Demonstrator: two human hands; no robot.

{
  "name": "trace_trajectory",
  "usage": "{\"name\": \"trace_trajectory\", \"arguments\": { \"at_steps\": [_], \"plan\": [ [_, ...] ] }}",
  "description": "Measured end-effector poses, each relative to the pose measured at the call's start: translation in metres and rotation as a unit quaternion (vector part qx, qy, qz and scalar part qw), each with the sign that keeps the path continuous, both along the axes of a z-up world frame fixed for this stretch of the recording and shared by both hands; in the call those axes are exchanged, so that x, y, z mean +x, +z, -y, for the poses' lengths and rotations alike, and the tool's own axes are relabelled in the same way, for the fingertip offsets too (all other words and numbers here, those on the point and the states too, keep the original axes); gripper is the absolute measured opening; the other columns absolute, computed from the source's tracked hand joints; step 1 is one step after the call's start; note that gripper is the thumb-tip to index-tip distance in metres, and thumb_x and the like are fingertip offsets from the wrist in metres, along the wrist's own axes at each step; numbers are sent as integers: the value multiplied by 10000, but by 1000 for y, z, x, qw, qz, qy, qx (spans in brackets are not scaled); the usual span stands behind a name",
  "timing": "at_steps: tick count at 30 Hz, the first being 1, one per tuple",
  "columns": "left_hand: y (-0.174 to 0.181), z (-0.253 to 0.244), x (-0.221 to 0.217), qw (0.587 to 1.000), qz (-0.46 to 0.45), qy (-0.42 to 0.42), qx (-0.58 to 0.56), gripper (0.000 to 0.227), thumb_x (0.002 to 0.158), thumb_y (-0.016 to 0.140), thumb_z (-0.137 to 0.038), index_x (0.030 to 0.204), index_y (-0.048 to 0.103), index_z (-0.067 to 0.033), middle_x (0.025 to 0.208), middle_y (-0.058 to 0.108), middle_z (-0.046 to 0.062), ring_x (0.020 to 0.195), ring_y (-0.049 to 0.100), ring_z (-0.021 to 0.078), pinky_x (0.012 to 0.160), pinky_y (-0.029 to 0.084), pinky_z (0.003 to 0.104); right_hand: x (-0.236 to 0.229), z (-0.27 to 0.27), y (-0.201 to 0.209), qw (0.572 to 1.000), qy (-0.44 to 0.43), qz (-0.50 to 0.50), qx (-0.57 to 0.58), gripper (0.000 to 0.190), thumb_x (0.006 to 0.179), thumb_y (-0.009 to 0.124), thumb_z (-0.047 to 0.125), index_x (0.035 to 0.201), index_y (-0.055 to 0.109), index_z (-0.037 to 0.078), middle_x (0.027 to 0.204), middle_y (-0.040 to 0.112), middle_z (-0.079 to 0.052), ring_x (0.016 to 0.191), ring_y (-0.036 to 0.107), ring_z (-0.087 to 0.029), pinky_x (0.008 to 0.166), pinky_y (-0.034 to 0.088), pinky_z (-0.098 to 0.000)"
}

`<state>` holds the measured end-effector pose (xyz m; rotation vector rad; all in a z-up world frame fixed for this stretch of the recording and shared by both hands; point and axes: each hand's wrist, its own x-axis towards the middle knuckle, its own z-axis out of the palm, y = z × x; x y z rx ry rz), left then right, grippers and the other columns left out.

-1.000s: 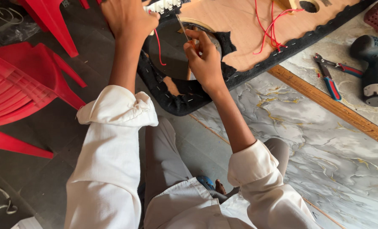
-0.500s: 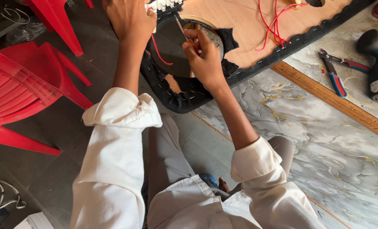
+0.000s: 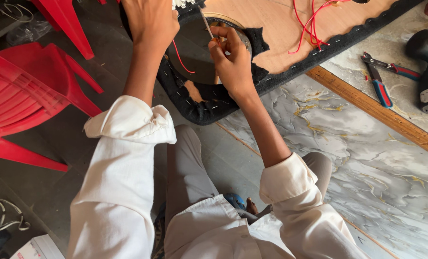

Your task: The person is wiring red electrical wires into a white terminal block mounted on a wooden board. They use a screwdriver to tighten the screws and secure the wires in place.

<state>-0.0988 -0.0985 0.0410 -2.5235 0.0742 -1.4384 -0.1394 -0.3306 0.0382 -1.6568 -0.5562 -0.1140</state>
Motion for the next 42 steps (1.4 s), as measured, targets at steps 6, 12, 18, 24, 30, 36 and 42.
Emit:
{"name": "trace_trajectory", "arguments": {
  "at_steps": [6, 12, 18, 24, 30, 36, 42],
  "plan": [
    [2, 2, 4, 998, -43, 42, 24, 156, 728, 805, -152, 796, 667, -121, 673, 597, 76, 683, 604, 292, 667, 395, 450, 0, -1, 1, 1000, 13, -19, 21, 283, 1030, 617, 151, 1290, 609, 40, 778, 622, -4, 601, 544, -55, 531, 456, -252],
    [-6, -6, 9, 1000, -16, 2, 27, 149, 712, 779, -93, 753, 636, -100, 655, 571, 85, 630, 575, 288, 629, 391, 432, 0, -3, 2, 999, 4, -30, 24, 242, 1025, 620, 149, 1234, 633, 28, 790, 625, -5, 610, 535, -53, 526, 447, -249],
    [-79, -59, 69, 990, -78, -82, -82, 68, 879, 697, -101, 846, 643, -75, 708, 598, 39, 643, 591, 194, 622, 451, 356, 0, -2, 2, 999, 17, -36, 34, 217, 1024, 619, 145, 1194, 636, 12, 818, 632, 1, 634, 535, -47, 526, 441, -241],
    [-170, -114, 145, 648, -185, -390, -627, 156, 1078, 585, -117, 963, 660, -43, 791, 647, -20, 680, 629, 74, 613, 519, 260, 1, -2, 2, 1000, 8, -13, 15, 216, 1020, 620, 155, 1173, 642, 5, 828, 654, -8, 665, 571, -52, 546, 463, -241],
    [-124, -89, 112, 853, -185, -221, -435, 92, 994, 670, -127, 935, 663, -56, 827, 643, 3, 767, 630, 122, 701, 501, 324, 3, -2, -2, 1000, -3, -8, 8, 208, 1008, 624, 156, 1141, 654, 0, 805, 645, -10, 650, 563, -64, 551, 459, -254],
    [-6, -29, -3, 986, -108, -121, -43, 231, 721, 897, -246, 778, 726, -102, 981, 647, 125, 1062, 579, 348, 988, 377, 554, 5, -5, -5, 999, 8, 29, 36, 192, 1022, 646, 131, 1154, 664, -8, 824, 642, -11, 708, 565, -62, 608, 475, -259],
    [32, -2, -29, 988, -123, -91, -7, 235, 671, 897, -294, 744, 749, -127, 1235, 568, 181, 1311, 446, 404, 1071, 319, 602, 1, -2, -2, 998, -4, -46, 35, 210, 984, 630, 150, 1139, 647, 11, 778, 609, 2, 606, 535, -72, 527, 444, -260]
  ]
}}
